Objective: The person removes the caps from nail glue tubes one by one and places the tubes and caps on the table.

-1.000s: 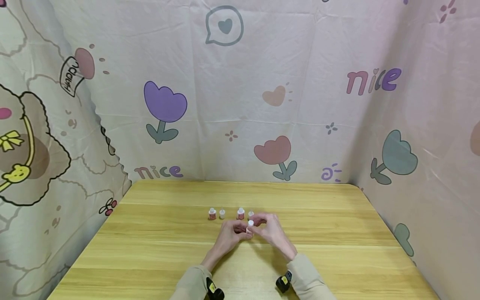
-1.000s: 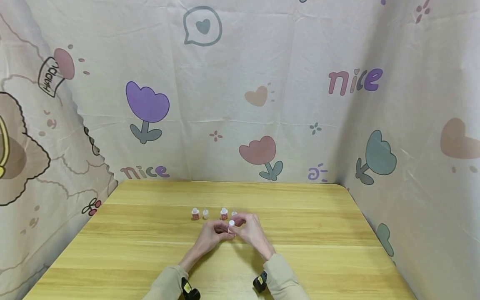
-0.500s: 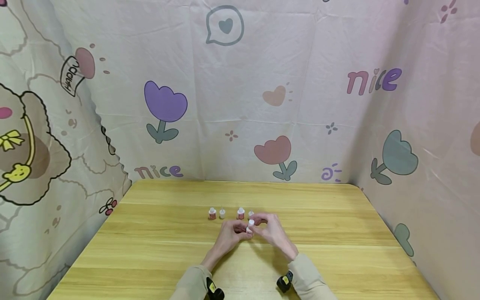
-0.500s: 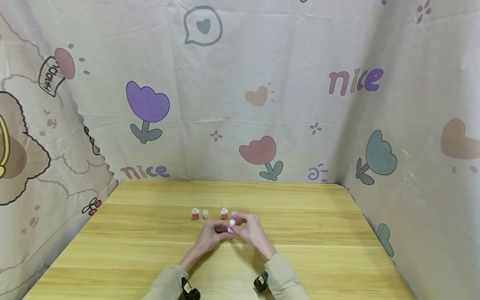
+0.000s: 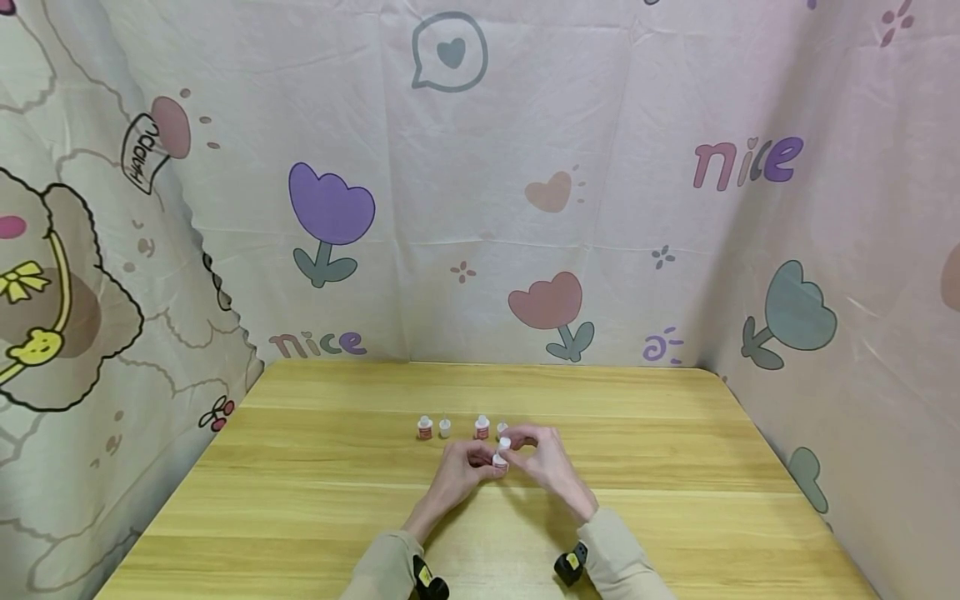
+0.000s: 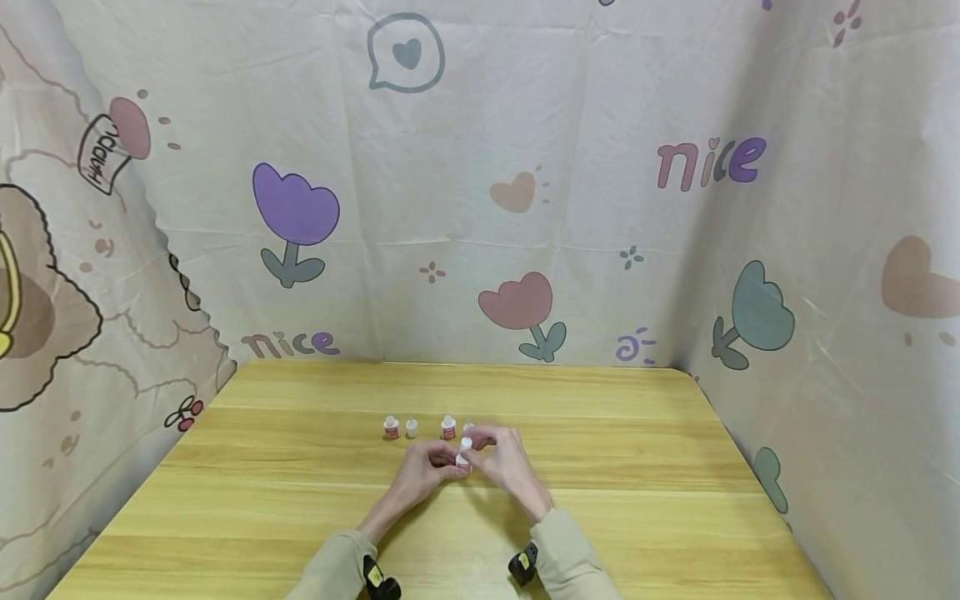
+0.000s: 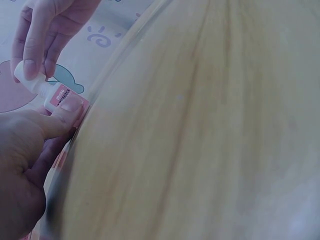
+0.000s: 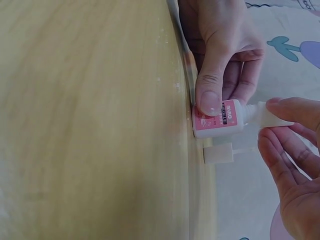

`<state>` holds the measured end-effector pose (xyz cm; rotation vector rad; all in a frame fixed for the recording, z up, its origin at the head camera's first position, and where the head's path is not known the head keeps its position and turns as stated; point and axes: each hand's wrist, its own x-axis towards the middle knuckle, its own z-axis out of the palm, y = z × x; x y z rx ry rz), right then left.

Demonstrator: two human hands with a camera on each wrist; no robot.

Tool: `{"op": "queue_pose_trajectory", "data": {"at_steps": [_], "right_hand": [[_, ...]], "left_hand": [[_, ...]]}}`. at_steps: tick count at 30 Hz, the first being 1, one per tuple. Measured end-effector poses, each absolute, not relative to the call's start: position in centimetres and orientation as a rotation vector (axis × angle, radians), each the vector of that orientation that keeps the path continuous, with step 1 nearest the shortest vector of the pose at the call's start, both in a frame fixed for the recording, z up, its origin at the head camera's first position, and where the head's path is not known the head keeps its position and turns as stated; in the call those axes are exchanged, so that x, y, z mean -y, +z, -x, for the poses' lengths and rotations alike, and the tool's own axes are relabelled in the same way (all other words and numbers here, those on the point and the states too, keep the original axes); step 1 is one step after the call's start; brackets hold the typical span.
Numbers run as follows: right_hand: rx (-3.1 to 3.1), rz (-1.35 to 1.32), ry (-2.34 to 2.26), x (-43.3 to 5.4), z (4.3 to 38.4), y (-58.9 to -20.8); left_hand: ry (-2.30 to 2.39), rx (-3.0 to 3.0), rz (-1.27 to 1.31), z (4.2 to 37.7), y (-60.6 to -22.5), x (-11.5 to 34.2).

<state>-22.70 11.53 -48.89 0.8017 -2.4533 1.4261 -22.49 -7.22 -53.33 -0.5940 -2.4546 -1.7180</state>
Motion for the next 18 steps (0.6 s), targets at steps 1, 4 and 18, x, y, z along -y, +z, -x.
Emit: {"op": "queue_pose_trajectory", "data": {"at_steps": [1, 4, 18], "right_hand": [[2.453, -0.797, 1.436, -11.5, 22.7, -48.9], [2.448, -0.78, 1.476, -11.6, 22.6, -48.9], [2.464, -0.67, 1.574, -11.3, 21.3, -46.7]], "left_hand": [[-1.717, 2.454, 0.596, 22.5, -53.3, 7.2], [-1.708, 2.456, 0.598, 22.5, -53.3, 7.2], [-1.711, 2.452, 0.606, 22.5, -53.5, 7.2]]}}
